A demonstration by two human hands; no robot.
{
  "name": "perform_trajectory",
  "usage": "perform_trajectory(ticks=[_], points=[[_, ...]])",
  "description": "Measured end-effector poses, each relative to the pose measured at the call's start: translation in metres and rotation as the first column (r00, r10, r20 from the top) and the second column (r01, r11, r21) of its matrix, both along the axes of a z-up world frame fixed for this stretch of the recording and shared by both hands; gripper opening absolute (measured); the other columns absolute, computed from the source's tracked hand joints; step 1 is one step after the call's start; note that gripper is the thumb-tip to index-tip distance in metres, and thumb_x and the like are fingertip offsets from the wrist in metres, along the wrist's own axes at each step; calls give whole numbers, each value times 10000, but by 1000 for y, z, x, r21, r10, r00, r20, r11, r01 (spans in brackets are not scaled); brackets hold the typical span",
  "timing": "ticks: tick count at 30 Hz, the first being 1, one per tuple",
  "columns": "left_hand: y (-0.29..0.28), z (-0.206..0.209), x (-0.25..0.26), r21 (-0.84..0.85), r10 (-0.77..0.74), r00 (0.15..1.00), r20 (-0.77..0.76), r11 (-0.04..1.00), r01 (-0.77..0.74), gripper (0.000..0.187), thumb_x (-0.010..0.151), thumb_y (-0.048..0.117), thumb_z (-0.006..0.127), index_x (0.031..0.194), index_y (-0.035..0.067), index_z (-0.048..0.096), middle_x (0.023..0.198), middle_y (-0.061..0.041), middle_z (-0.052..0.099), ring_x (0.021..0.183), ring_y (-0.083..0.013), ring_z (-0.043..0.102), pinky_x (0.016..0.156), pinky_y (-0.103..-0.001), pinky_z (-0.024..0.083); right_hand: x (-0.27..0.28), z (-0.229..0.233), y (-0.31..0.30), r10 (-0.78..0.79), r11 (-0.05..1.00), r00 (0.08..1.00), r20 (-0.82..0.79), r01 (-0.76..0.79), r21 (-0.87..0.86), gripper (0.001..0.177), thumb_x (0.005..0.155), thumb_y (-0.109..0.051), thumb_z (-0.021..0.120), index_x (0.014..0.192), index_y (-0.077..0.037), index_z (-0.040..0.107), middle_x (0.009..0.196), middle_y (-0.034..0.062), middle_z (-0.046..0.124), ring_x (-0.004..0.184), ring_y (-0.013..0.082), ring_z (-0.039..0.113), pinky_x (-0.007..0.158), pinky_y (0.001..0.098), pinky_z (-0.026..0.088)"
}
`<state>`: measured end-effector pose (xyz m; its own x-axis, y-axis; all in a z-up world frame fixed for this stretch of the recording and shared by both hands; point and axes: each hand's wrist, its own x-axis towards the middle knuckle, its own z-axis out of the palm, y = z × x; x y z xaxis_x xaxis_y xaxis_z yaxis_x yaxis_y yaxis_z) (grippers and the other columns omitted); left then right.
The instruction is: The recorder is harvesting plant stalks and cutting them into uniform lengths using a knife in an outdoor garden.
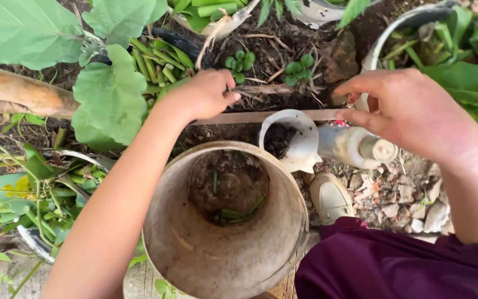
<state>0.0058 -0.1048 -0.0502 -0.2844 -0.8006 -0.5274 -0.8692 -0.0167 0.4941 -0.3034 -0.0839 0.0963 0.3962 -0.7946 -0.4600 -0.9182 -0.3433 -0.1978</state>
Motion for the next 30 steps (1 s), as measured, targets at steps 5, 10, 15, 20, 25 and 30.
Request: perform_trajectory(ticks=[5,10,15,20,25,30], points=[[32,-8,-12,-56,-68,997,-44,996,66,509,990,480,569,1184,13,624,1191,-221,656,1121,-393,617,936,-499,498,-51,-53,35,215,972,974,69,-207,-113,849,634,-464,908,1368,-109,674,1198,136,728,1059,316,685,957,449,518],[38,19,-26,38,-25,999,26,999,24,576,1024,548,496,1212,20,631,1213,-228,672,1147,-391,644,972,-510,505,-54,-48,68,41,998,998,39,-39,-43,786,587,-341,935,1302,-141,678,1181,157,718,1052,322,695,922,430,546],[30,16,-54,26,-51,998,35,998,50,562,1029,526,488,1231,18,622,1209,-242,673,1139,-408,639,957,-525,508,-99,-42,86,9,992,990,143,9,-125,701,602,-243,897,1263,-127,697,1109,161,752,930,304,741,846,418,586],[19,0,-89,69,-173,982,80,983,168,437,1014,451,559,1218,76,652,1216,-195,689,1153,-376,651,959,-512,518,-129,27,98,-160,982,942,-295,182,50,683,697,-419,850,1322,-258,626,1089,27,764,781,156,781,724,297,640],[4,-58,-120,178,-449,886,115,887,426,312,993,338,589,1233,173,702,1321,-109,676,1234,-337,619,1032,-487,498,-238,-10,116,-339,940,921,-192,338,-38,713,631,-358,893,1298,-198,696,1013,123,759,696,192,768,676,290,624],[-4,-65,-142,381,-680,695,232,721,579,421,971,357,618,1386,288,633,1496,-55,527,1339,-330,512,1103,-502,428,-375,-132,127,-450,883,886,113,460,-92,634,589,-231,860,1169,-63,670,1001,173,691,771,205,669,661,296,583]])
